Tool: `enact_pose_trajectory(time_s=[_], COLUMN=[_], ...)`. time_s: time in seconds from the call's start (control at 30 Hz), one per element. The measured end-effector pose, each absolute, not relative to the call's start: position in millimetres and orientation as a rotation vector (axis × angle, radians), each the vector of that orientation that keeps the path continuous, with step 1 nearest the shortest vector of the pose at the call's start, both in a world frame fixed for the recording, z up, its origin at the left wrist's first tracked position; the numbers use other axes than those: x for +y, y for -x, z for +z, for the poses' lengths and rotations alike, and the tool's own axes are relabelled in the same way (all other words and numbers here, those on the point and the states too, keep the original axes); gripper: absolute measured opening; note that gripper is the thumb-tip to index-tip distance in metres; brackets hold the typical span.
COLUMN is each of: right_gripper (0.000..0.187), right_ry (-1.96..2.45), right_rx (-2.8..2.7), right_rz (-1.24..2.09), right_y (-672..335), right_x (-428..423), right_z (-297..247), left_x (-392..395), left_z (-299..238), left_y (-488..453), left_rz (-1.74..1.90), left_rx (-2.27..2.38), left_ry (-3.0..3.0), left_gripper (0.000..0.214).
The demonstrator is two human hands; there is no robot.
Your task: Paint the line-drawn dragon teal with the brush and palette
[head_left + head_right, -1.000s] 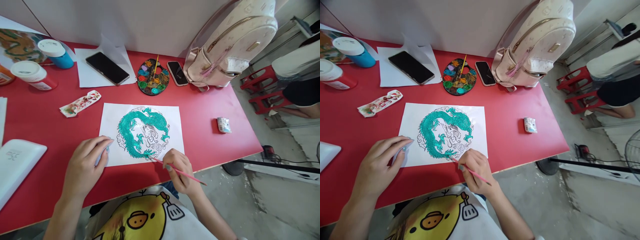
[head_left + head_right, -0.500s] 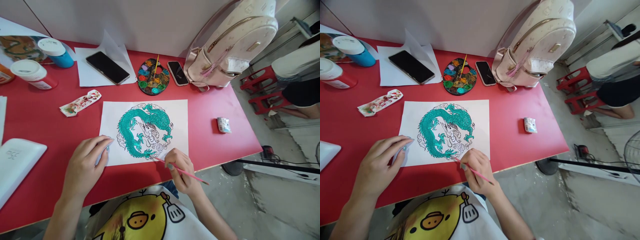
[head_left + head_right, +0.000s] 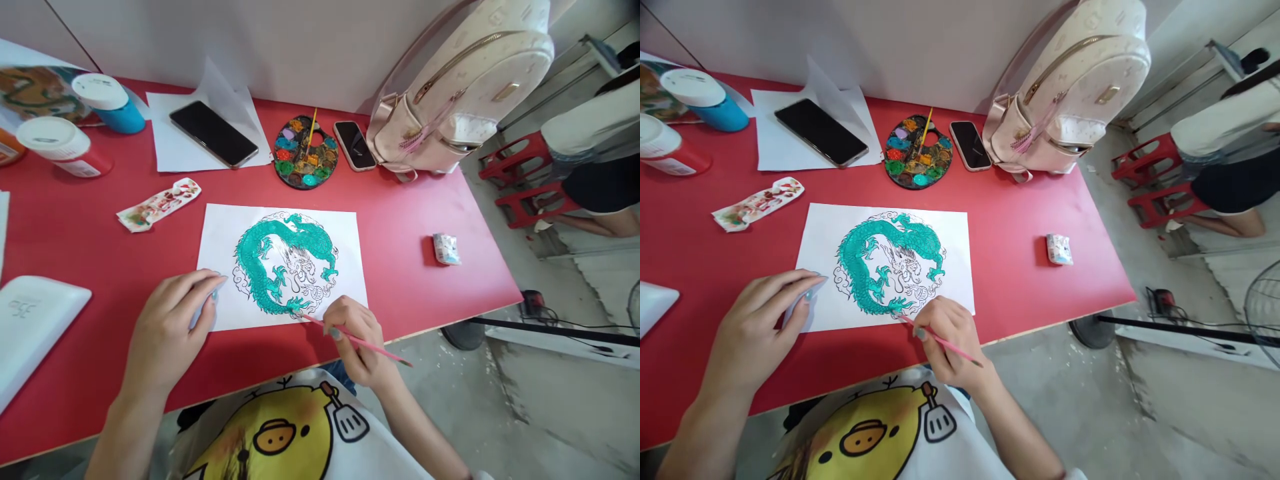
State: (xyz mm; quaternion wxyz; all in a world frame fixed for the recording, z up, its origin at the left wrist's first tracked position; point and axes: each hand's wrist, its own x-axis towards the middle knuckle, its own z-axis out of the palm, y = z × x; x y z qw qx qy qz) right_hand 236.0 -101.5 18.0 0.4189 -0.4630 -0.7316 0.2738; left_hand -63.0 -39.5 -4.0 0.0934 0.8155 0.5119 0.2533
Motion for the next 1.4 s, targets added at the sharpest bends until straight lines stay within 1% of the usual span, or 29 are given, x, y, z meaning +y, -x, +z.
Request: enact_pose_trajectory(time_s=[0.27,0.5,0.87,1.13,1.4], right_gripper=[0.023,0.026,0.02,0.021,0.023], right_ry=[1.187,1.173,1.157,1.169,1.173], right_rx=[-1.823,-1.858,-1.871,-1.879,-1.881], right_rz=[0.656,0.675,0.671,0.688,0.669], right_y=[-240.0,-236.6,-235.0,-236.9,-236.5], right_x=[-101.6,-101.3,-100.1,-101.8,-102.4], right_z=[17.4,18.8,21.6,21.1,21.0], left_x=[-39.4,-39.0,-39.5,-39.8,-39.1], left_z=[-2.3,1.0,1.8,-1.8,-2.5], left_y=[61.3,59.9,60.2,61.5,60.3], left_rz=[0.749,0.738,0.716,0.745,0.779], left_rx=[1.516,1.52,1.526,1.532,1.47], left_ry=[-2.402,-2.432,-2.419,-2.389,-2.487], left_gripper=[0.032,0.029,0.028,0.031,0.031])
